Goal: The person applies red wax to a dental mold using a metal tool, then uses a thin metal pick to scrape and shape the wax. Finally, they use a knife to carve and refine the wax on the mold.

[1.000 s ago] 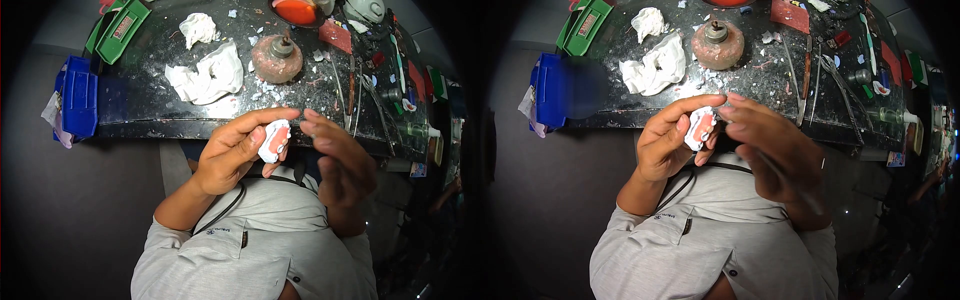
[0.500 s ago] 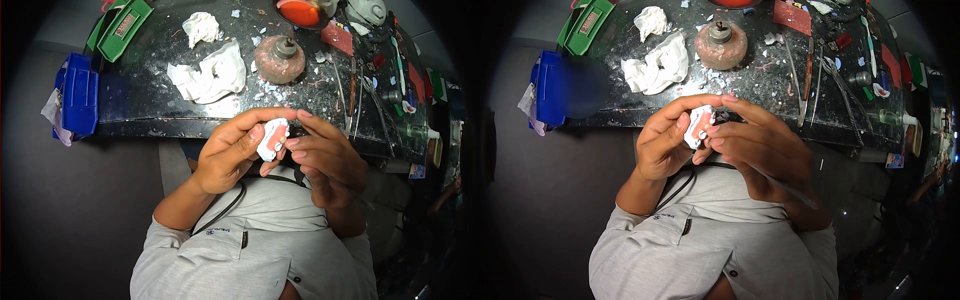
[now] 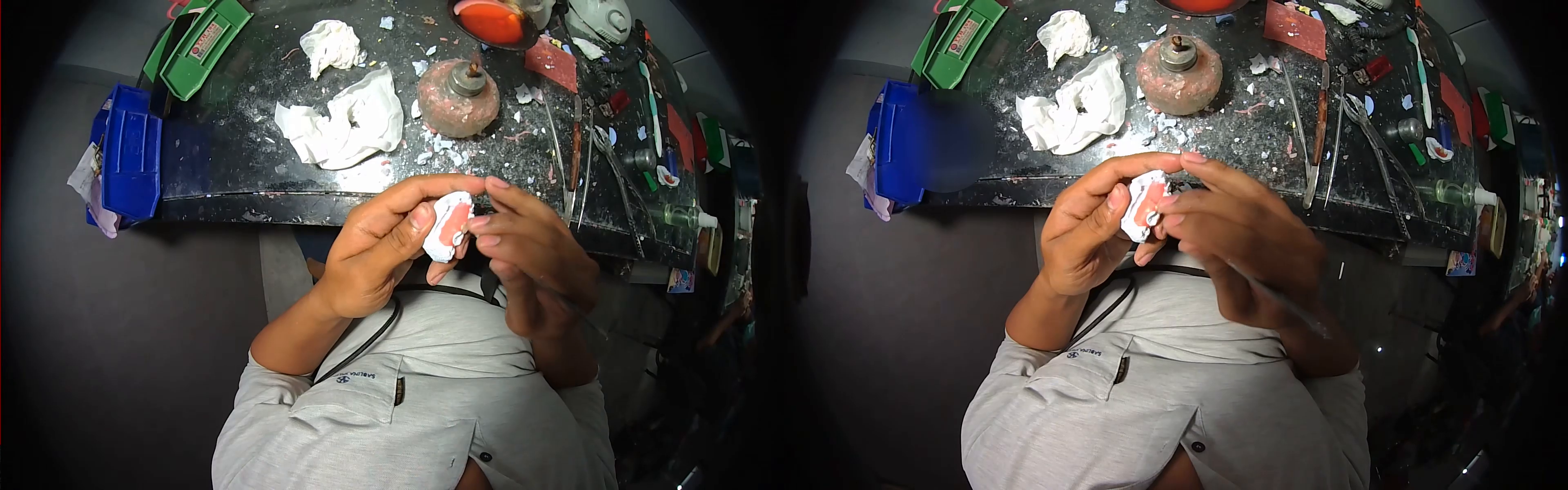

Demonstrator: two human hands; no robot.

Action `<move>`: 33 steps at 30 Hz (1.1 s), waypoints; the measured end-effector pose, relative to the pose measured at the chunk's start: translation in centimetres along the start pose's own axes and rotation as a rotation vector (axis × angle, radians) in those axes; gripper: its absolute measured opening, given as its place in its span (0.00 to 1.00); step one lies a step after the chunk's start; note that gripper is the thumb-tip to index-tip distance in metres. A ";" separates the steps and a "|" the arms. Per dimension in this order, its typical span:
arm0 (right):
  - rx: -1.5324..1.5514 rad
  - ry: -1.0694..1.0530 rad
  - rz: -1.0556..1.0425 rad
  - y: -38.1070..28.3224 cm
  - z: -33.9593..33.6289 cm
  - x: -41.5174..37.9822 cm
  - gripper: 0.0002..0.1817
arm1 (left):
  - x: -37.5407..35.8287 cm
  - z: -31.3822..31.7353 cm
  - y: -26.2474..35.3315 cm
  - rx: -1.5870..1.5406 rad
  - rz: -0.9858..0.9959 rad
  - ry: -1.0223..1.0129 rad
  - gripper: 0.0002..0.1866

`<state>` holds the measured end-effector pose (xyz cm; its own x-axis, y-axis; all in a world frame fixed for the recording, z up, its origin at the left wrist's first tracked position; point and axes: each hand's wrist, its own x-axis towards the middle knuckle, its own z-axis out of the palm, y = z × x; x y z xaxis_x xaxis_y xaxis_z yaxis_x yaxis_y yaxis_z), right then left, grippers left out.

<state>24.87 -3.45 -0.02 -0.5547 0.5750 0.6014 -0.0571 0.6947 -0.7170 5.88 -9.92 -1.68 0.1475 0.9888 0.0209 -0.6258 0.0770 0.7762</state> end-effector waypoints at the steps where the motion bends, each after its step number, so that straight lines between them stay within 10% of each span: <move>1: -0.012 -0.030 -0.009 -0.1 0.0 0.0 0.05 | 0.0 0.0 0.0 0.028 0.003 0.003 0.25; 33: 0.114 0.081 0.090 0.0 1.3 -1.0 0.09 | 0.0 0.2 -0.2 0.109 -0.092 0.078 0.23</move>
<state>24.35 -4.62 -1.11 -0.4937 0.6689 0.5557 -0.1066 0.5876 -0.8021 6.15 -9.97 -1.67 0.1378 0.9855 -0.0987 -0.5247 0.1572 0.8366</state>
